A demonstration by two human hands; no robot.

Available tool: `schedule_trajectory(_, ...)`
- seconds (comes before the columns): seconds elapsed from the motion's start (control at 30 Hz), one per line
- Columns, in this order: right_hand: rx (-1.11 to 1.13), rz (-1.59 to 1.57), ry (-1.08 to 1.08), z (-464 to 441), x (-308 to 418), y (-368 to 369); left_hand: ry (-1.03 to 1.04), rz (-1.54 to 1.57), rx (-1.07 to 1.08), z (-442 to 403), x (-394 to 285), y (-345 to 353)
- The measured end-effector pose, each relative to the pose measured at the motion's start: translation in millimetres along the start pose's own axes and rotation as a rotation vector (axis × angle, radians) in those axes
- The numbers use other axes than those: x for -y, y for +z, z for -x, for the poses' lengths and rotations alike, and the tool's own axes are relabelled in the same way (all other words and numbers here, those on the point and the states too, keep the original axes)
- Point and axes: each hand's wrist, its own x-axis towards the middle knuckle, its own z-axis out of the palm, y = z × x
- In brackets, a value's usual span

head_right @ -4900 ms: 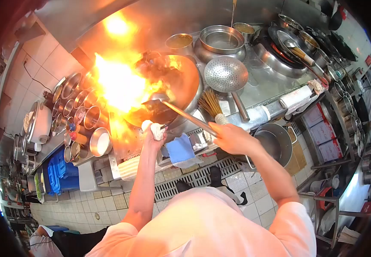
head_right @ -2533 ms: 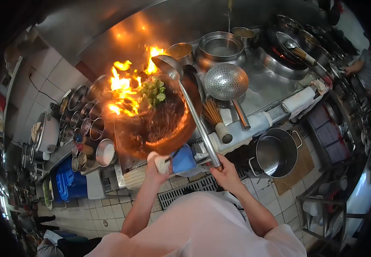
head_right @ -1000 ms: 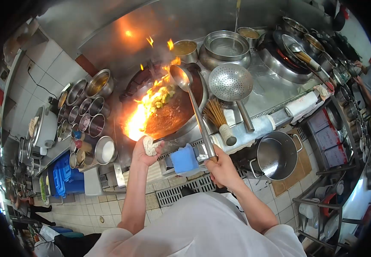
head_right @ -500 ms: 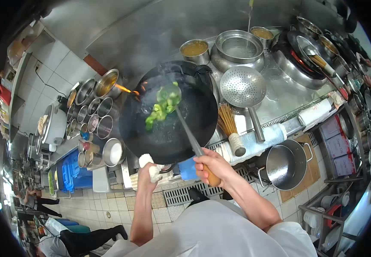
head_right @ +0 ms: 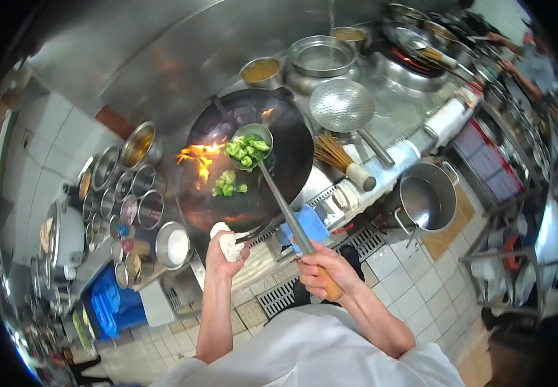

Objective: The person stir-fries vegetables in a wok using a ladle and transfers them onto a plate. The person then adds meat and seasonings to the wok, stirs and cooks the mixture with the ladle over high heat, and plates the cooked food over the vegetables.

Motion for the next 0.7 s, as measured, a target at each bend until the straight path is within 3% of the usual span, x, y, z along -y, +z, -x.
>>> schedule_trajectory(0.1,0.064,-0.220,-0.091,41.9,-19.3,14.0,-0.102,-0.055,0.044,45.5,1.8,-0.5)
schedule_trajectory(0.17,0.002,-0.179,-0.201,67.2,-37.3,33.8,-0.105,-0.092,0.035,52.6,-3.7,-5.6)
schedule_trajectory(0.27,-0.072,-0.104,-0.341,95.8,-59.8,53.2,-0.274,-0.174,0.172,38.7,-25.6,16.5)
schedule_trajectory(0.47,-0.192,-0.028,-0.643,161.8,-102.1,77.9,-0.196,-0.416,0.408,55.5,7.5,63.7)
schedule_trajectory(0.67,-0.507,0.209,-0.832,225.5,-131.7,74.4,0.375,-0.732,0.580,92.0,90.7,63.9)
schedule_trajectory(0.7,-0.605,0.295,-0.825,234.5,-135.8,70.4,0.344,-0.748,0.640,96.6,104.8,62.7)
